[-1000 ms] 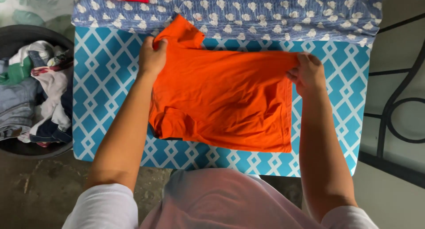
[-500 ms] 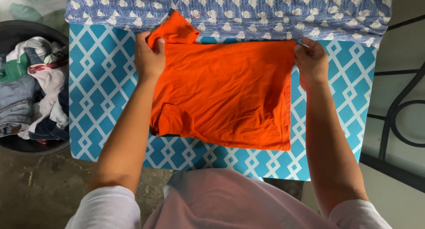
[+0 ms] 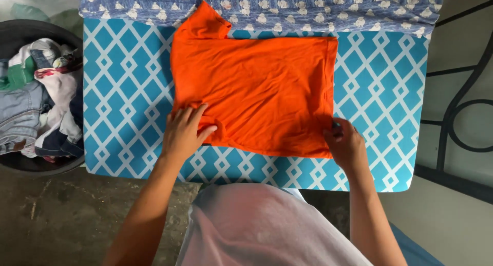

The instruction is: Folding an orange t-shirt on a bed.

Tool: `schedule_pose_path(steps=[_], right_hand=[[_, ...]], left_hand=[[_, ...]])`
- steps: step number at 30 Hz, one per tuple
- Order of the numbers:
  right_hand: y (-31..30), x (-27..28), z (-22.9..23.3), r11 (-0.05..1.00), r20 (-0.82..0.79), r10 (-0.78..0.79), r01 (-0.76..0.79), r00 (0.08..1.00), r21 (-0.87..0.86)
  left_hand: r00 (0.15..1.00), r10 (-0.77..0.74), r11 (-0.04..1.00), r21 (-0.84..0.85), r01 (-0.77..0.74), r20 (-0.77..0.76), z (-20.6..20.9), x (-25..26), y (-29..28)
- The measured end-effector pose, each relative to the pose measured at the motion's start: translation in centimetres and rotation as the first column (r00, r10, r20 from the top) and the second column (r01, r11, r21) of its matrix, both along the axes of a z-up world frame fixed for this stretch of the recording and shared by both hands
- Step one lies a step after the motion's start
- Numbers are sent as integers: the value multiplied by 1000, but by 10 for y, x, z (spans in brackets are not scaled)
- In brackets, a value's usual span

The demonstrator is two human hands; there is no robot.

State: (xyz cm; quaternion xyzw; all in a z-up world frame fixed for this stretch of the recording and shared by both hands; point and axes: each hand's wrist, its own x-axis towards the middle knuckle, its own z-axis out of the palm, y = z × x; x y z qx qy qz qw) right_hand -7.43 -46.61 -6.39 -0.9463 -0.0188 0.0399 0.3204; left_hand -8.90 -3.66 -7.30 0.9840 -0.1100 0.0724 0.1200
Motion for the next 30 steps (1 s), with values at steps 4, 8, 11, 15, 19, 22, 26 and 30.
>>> schedule_pose_path(steps=[4, 8, 11, 15, 19, 22, 26, 30], right_hand=[[7, -33, 12, 992, -168, -122, 112, 978, -66], [-3, -52, 2, 978, -192, -206, 197, 960, -66], [-6, -61, -1, 968, -158, -237, 246, 958, 40], [3, -70, 11, 955, -77, -280, 285, 957, 80], [5, -79, -1, 961, 126, -260, 243, 957, 134], [2, -82, -16, 905, 97, -334, 290, 938, 311], [-11, -83, -34, 915, 247, -251, 146, 936, 376], [-13, -80, -32, 878, 53, -330, 286, 942, 384]], left_hand=[[981, 12, 997, -77, -27, -192, 13, -21, 17], [952, -127, 972, -228, 63, -277, 27, -49, 22], [943, -154, 959, -274, 71, -295, 28, -72, 23], [935, -173, 942, -331, 64, -310, 32, -90, 20], [879, -3, 877, -423, -226, -476, -5, -93, 30], [860, 382, 740, -445, -504, -338, -19, -79, 36], [845, 486, 710, -462, -531, -225, -26, -54, 48], [846, 438, 770, -360, -527, -304, -35, -40, 58]])
